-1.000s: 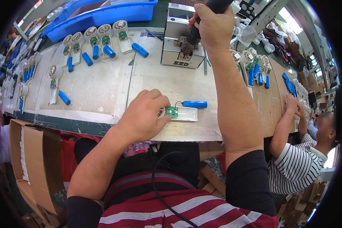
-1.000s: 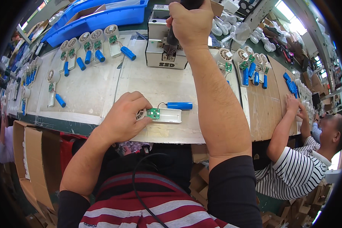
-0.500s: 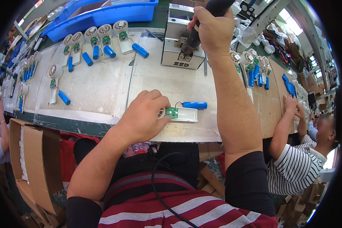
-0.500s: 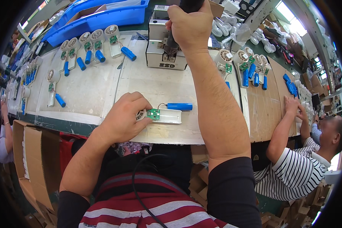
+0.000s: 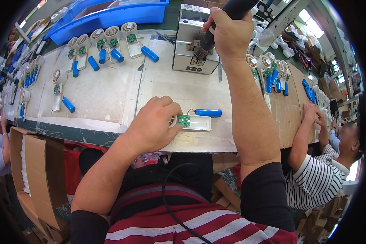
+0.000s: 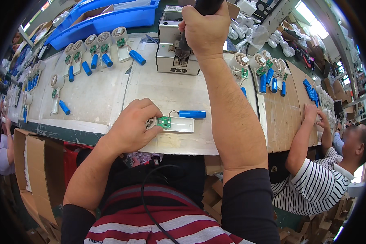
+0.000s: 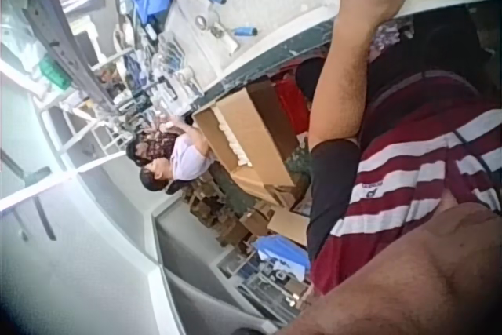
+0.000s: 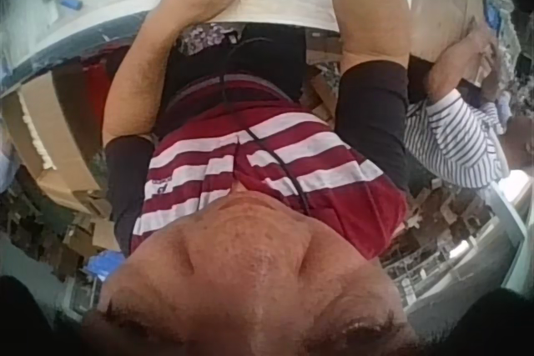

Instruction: Assembling electronic components on circuit boards in a factory assembly line.

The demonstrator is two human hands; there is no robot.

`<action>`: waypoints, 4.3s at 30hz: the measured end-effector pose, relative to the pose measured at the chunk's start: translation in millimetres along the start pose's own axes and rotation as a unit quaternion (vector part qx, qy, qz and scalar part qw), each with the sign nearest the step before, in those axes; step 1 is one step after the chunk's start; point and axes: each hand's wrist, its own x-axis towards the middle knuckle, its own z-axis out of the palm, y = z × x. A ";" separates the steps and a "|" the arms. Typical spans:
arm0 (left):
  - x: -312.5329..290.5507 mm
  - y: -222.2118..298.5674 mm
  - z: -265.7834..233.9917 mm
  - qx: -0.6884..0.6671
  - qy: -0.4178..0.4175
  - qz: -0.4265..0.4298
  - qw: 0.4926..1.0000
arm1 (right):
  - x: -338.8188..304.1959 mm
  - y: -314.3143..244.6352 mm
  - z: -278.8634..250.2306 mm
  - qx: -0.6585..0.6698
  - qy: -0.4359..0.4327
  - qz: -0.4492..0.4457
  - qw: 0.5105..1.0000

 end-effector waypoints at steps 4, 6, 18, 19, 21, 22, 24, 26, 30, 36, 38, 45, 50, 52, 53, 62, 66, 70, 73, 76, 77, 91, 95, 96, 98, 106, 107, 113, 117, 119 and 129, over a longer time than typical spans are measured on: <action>0.4 0.1 0.3 -0.001 -0.005 -0.008 1.000 | -1.7 6.1 -2.8 -0.002 0.009 -0.008 1.000; -0.9 0.5 0.0 -0.002 -0.003 -0.007 1.000 | -3.1 -0.8 -3.6 -0.008 0.002 0.010 1.000; 1.7 -4.2 -9.3 -0.055 0.068 -0.015 0.996 | -33.1 -40.3 -10.7 0.037 -0.017 0.017 0.999; 5.5 -4.5 -10.5 -0.073 0.100 -0.036 0.992 | -35.3 -36.6 -19.3 0.040 -0.040 -0.003 0.998; 13.1 -0.1 -10.3 -0.113 0.124 -0.065 0.984 | -45.7 -52.4 -18.2 0.074 -0.048 0.005 0.996; 14.1 3.3 -10.9 -0.152 0.149 -0.093 0.973 | -52.1 -59.1 -16.2 0.107 -0.056 0.011 0.993; 16.9 13.3 -10.7 -0.174 0.171 -0.098 0.965 | -61.9 -66.0 -16.9 0.144 -0.091 0.013 0.985; 14.8 17.7 -13.4 -0.197 0.193 -0.101 0.956 | -70.3 -73.1 -13.5 0.168 -0.131 -0.005 0.977; 9.2 24.5 -16.8 -0.235 0.201 -0.107 0.945 | -81.3 -76.6 -8.2 0.174 -0.137 -0.010 0.975; 3.7 34.5 -17.8 -0.275 0.201 -0.134 0.931 | -86.9 -78.8 -11.2 0.175 -0.143 -0.014 0.974; 2.3 36.2 -17.2 -0.272 0.203 -0.131 0.932 | -87.4 -80.0 -12.6 0.181 -0.151 -0.016 0.972; -0.6 42.2 -17.8 -0.281 0.192 -0.124 0.932 | -96.8 -100.3 4.3 0.209 -0.074 0.026 0.975; 0.3 46.8 -18.3 -0.316 0.172 -0.153 0.921 | -86.4 -92.5 -23.8 0.203 -0.213 -0.030 0.955; -0.7 46.7 -18.2 -0.342 0.155 -0.148 0.915 | -85.8 -91.9 -27.4 0.216 -0.225 -0.024 0.950; -1.1 47.1 -18.5 -0.343 0.153 -0.148 0.915 | -83.2 -89.7 -32.3 0.210 -0.237 -0.008 0.948; -7.9 37.2 -11.4 -0.471 0.129 -0.119 0.865 | -101.4 -114.7 -17.0 0.244 -0.134 0.001 0.960; -10.5 36.1 -2.1 -0.581 0.132 -0.110 0.796 | -103.8 -113.6 -16.5 0.236 -0.130 -0.038 0.962; -12.6 38.0 4.5 -0.711 0.104 -0.089 0.690 | -101.6 -119.1 -20.8 0.284 -0.130 -0.033 0.949; -12.1 42.7 10.1 -0.778 0.085 -0.083 0.617 | -108.8 -138.0 -11.0 0.281 -0.088 0.005 0.955; -12.8 47.0 11.3 -0.818 0.065 -0.079 0.566 | -112.4 -137.1 -7.2 0.211 -0.098 -0.088 0.968; -14.0 47.5 11.1 -0.818 0.066 -0.079 0.565 | -115.3 -143.4 -6.2 0.236 -0.086 -0.053 0.966; -36.2 19.2 -7.5 -0.340 0.184 -0.091 0.918 | -131.6 -106.4 -25.4 0.175 -0.190 0.003 0.966; -38.1 -25.1 -7.6 -0.070 0.104 -0.026 0.992 | -147.4 -85.8 -21.2 0.058 -0.178 0.015 0.982; -40.1 -27.9 -2.4 -0.070 0.106 -0.028 0.991 | -150.7 -82.2 -19.1 0.059 -0.180 0.017 0.982; -42.6 -29.6 8.0 -0.071 0.098 -0.028 0.992 | -156.2 -75.1 -16.9 0.063 -0.164 0.041 0.984; -39.7 -37.2 10.5 -0.116 0.071 -0.063 0.989 | -157.8 -64.6 -15.8 0.052 -0.164 0.064 0.983; -39.6 -37.0 10.3 -0.121 0.067 -0.066 0.988 | -157.6 -64.0 -15.6 0.054 -0.165 0.063 0.983; -40.6 -35.5 10.5 -0.110 0.077 -0.062 0.989 | -159.4 -61.4 -14.8 0.050 -0.161 0.070 0.983; -39.5 -34.2 10.6 -0.123 0.077 -0.068 0.987 | -160.1 -58.6 -15.5 0.055 -0.165 0.070 0.982; -38.6 -34.1 11.4 -0.122 0.084 -0.045 0.988 | -161.7 -60.1 -15.0 0.053 -0.167 0.080 0.981; -38.2 -29.4 10.0 -0.146 0.090 -0.043 0.984 | -172.1 -57.4 -14.3 0.057 -0.183 0.076 0.978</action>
